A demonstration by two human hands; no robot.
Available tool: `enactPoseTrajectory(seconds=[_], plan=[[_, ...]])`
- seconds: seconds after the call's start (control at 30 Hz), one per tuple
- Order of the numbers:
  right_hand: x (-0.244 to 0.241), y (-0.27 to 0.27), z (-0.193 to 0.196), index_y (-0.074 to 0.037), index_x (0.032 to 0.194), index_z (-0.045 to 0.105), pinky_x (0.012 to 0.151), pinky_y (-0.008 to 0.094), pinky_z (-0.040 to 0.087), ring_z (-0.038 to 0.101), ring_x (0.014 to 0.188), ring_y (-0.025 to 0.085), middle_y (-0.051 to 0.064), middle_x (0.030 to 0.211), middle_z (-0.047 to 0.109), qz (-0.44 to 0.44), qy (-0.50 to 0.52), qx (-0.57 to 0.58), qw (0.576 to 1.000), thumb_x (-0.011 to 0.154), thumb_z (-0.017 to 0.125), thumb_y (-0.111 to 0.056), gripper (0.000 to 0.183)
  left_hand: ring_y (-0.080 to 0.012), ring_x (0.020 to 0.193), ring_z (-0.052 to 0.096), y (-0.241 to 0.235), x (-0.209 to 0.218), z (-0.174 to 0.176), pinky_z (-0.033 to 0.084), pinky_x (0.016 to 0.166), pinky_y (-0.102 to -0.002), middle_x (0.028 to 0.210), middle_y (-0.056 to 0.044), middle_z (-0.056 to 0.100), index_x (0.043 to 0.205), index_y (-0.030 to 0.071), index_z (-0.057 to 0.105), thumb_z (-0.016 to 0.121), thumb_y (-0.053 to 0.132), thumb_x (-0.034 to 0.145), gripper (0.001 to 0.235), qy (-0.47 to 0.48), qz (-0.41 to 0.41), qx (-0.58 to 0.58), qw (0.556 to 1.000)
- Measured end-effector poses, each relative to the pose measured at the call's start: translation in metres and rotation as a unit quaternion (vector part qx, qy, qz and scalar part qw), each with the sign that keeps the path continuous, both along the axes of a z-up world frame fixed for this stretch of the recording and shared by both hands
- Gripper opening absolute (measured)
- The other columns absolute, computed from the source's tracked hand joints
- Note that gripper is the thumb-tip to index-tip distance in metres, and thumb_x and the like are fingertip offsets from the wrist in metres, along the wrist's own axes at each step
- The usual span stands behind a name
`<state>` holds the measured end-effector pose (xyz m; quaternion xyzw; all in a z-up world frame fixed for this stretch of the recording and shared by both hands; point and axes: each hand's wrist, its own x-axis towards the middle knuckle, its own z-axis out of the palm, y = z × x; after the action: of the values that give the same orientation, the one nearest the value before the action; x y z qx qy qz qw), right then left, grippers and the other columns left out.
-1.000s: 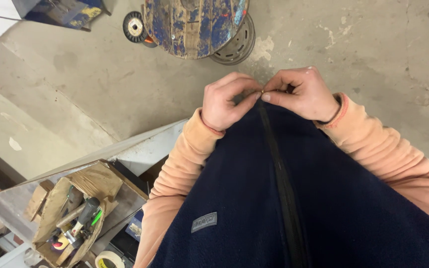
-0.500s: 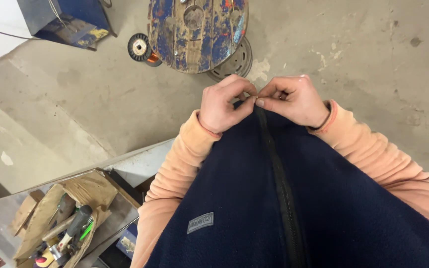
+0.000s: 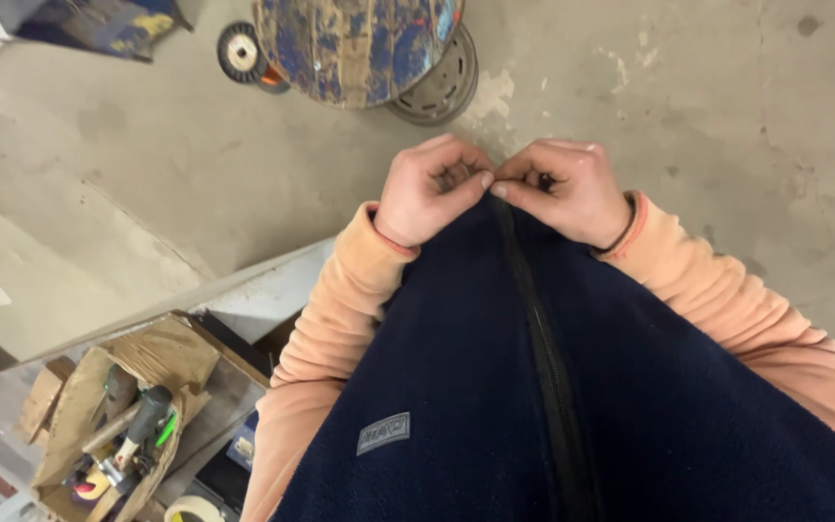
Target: Wiring and assembling components on a green mechanical frame using pliers and copper wire.
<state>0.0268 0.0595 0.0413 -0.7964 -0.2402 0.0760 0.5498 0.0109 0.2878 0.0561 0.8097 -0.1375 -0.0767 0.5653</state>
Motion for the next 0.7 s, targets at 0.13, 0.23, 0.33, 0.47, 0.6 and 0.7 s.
enactPoseTrajectory(seconds=[0.13,0.23,0.33,0.47,0.6,0.7], plan=[[-0.003,-0.01,0.006,-0.003,0.102,0.075,0.059,0.027,0.049,0.062,0.065,0.013,0.007,0.087,0.071,0.01,-0.021,0.003,1.0,0.088,0.086,-0.011,0.02,-0.0029,0.072,0.057,0.0,-0.012,-0.018,0.047,0.065,-0.021,0.086,0.003,0.065,0.102,0.004,0.072,0.075,0.009,0.097,0.008,0.121,-0.011,-0.11,0.986],[-0.005,-0.015,0.006,-0.003,0.108,0.076,0.068,0.029,0.055,0.068,0.076,0.018,0.009,0.099,0.073,0.041,-0.076,0.008,0.996,0.089,0.083,-0.007,0.02,-0.0001,0.075,0.054,-0.002,-0.02,-0.026,0.044,0.067,-0.019,0.086,0.007,0.065,0.108,0.001,0.071,0.072,0.009,0.099,0.011,0.22,-0.028,-0.191,0.956],[-0.008,-0.015,0.007,-0.004,0.106,0.076,0.076,0.031,0.06,0.075,0.088,0.022,0.01,0.106,0.075,0.065,-0.138,0.009,0.988,0.09,0.082,-0.005,0.017,-0.0002,0.078,0.055,-0.006,-0.028,-0.033,0.045,0.07,-0.019,0.089,0.006,0.066,0.11,0.0,0.07,0.071,0.009,0.101,0.013,0.256,-0.03,-0.239,0.936],[-0.01,-0.013,0.008,-0.005,0.103,0.076,0.077,0.034,0.059,0.075,0.088,0.025,0.01,0.103,0.075,0.047,-0.187,0.0,0.981,0.088,0.085,-0.006,0.017,-0.001,0.08,0.057,-0.013,-0.036,-0.038,0.046,0.072,-0.019,0.091,0.005,0.067,0.109,0.0,0.07,0.072,0.008,0.101,0.011,0.254,-0.001,-0.28,0.926],[-0.009,-0.012,0.011,-0.005,0.1,0.076,0.074,0.034,0.058,0.074,0.083,0.024,0.009,0.099,0.075,0.022,-0.193,-0.005,0.981,0.088,0.085,-0.005,0.016,-0.0017,0.082,0.06,-0.022,-0.036,-0.039,0.049,0.074,-0.019,0.093,0.003,0.069,0.107,0.001,0.069,0.071,0.007,0.101,0.009,0.223,0.036,-0.299,0.927],[-0.007,-0.01,0.011,-0.005,0.098,0.074,0.071,0.032,0.057,0.072,0.079,0.021,0.009,0.096,0.074,0.013,-0.193,0.003,0.981,0.087,0.083,-0.002,0.015,-0.0016,0.081,0.06,-0.025,-0.033,-0.042,0.049,0.073,-0.019,0.093,0.003,0.07,0.106,0.001,0.068,0.07,0.007,0.1,0.008,0.194,0.051,-0.296,0.934]])
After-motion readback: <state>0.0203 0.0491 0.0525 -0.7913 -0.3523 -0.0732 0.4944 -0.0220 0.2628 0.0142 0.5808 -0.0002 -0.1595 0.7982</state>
